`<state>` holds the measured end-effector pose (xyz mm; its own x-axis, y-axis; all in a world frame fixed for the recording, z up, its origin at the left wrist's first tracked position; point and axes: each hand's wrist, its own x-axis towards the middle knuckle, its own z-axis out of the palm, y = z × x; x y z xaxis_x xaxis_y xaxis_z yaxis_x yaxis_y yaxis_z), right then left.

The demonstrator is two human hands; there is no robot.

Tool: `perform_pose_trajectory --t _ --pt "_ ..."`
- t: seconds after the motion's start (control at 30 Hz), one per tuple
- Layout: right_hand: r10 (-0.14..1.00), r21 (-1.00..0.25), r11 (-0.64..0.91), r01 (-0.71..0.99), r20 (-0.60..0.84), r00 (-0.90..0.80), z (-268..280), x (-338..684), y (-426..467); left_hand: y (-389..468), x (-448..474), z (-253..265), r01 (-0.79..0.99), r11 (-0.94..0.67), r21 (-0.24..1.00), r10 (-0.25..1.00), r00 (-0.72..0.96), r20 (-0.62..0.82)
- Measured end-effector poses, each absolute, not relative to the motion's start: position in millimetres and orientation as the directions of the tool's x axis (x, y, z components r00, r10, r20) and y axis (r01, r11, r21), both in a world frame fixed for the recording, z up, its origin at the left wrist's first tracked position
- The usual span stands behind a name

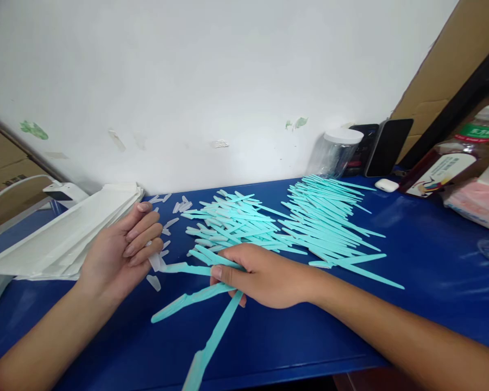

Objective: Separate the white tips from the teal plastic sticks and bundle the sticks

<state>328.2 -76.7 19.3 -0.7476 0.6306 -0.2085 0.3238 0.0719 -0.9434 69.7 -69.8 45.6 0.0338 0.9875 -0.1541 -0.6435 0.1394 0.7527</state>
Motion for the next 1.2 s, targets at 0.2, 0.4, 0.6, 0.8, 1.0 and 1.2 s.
perform_pose_trajectory --t 0.2,0.4,0.6,0.8,1.0,1.2 --pt "0.635 -0.947 0.051 0.317 -0.215 -0.742 20 328 -76 -68 70 44 -0.645 0.134 0.752 0.987 0.016 -0.162" --pt "0.576 -0.948 0.024 0.316 -0.245 -0.780 21 325 -79 -66 70 42 -0.643 0.114 0.758 0.980 -0.051 -0.192" --pt "0.651 -0.948 0.071 0.310 -0.191 -0.735 15 327 -78 -65 72 39 -0.630 0.108 0.769 0.977 -0.075 -0.198" --pt "0.676 -0.937 0.113 0.332 -0.172 -0.717 12 331 -76 -66 72 40 -0.581 0.087 0.809 0.982 -0.086 -0.168" --pt "0.762 -0.874 0.232 0.428 -0.110 -0.638 18 344 -67 -59 50 34 0.217 -0.158 0.963 0.982 0.135 0.131" --pt "0.766 -0.823 0.313 0.474 -0.076 -0.638 26 366 -49 -58 27 33 0.742 -0.301 0.599 0.831 0.513 -0.217"
